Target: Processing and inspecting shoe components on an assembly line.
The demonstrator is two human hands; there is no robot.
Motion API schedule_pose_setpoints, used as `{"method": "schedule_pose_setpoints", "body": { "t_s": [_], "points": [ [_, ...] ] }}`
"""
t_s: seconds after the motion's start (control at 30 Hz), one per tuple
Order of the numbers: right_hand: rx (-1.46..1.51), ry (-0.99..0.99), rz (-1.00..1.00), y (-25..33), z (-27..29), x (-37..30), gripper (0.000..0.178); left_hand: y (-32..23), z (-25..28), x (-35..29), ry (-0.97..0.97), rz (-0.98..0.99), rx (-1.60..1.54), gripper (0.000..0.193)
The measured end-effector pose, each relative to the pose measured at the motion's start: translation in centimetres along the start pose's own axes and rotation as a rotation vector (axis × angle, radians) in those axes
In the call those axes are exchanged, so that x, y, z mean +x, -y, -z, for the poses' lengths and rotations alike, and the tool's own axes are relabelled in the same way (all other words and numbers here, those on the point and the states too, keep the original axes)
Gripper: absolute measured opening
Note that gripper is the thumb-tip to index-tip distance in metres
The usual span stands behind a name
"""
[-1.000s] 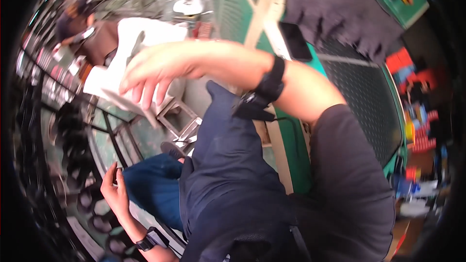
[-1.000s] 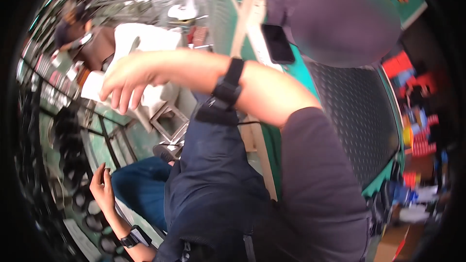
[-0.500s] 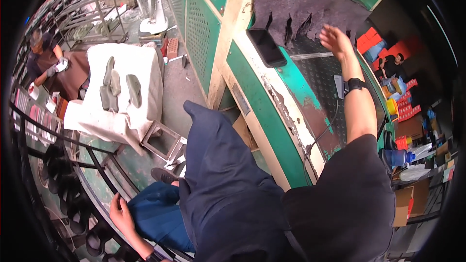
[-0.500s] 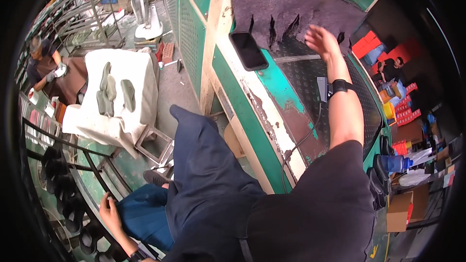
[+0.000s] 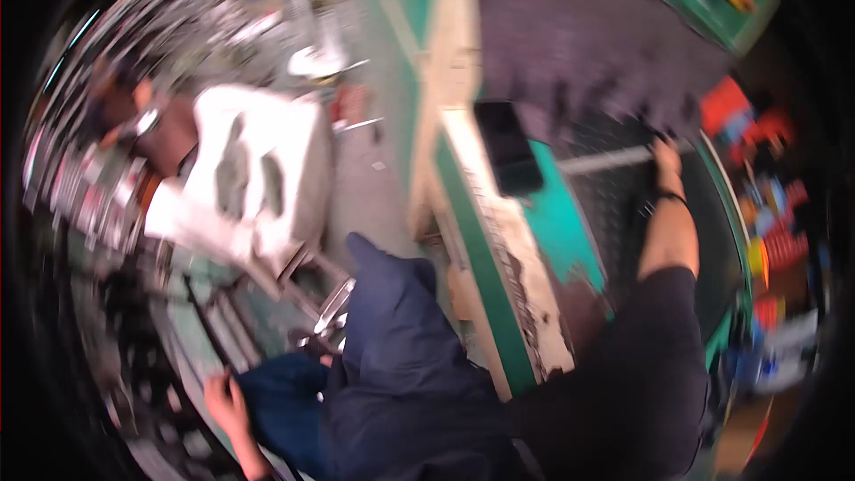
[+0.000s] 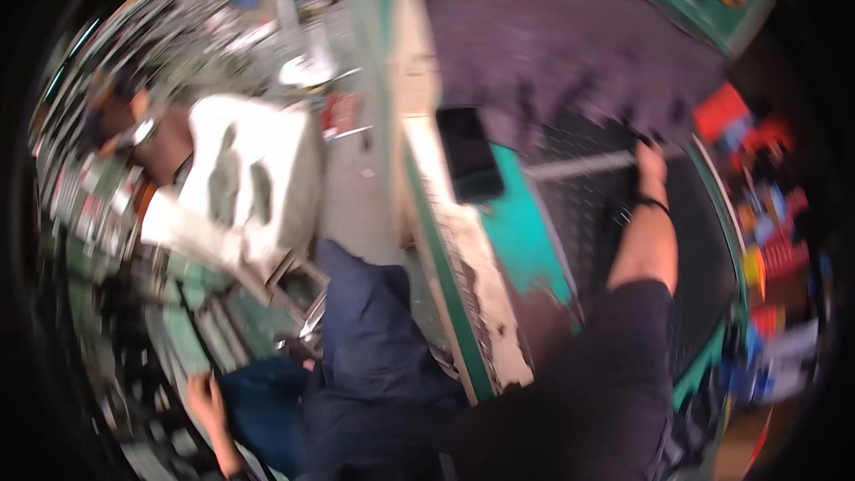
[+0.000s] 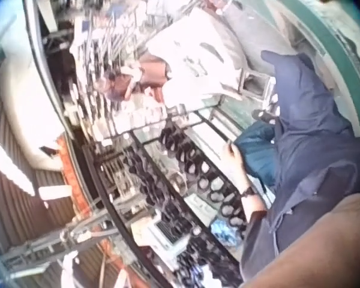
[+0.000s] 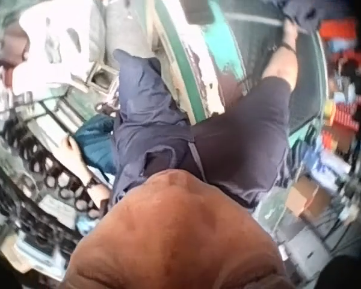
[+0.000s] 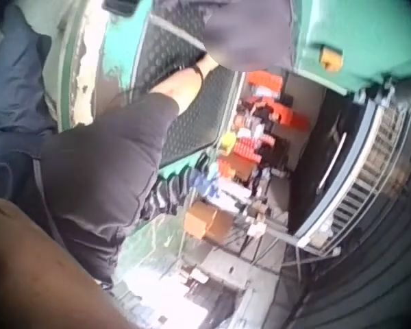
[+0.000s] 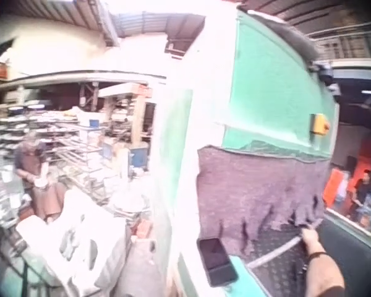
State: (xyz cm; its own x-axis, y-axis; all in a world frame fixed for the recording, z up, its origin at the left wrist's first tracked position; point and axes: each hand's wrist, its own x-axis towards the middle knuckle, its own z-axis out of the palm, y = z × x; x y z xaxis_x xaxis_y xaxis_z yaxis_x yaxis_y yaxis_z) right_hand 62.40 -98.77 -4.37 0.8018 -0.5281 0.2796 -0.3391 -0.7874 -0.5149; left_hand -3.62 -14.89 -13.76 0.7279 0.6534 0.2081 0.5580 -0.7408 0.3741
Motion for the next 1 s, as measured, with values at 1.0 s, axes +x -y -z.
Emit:
{"method": "schedule_pose_setpoints", "body": {
  "t_s": [1.0],
  "points": [
    [0.322, 0.747, 0.386, 18.0, 0.4, -14.4, 0.060, -1.6, 0.8, -1.6, -0.158, -0.060, 0.131, 0.015]
  ]
}}
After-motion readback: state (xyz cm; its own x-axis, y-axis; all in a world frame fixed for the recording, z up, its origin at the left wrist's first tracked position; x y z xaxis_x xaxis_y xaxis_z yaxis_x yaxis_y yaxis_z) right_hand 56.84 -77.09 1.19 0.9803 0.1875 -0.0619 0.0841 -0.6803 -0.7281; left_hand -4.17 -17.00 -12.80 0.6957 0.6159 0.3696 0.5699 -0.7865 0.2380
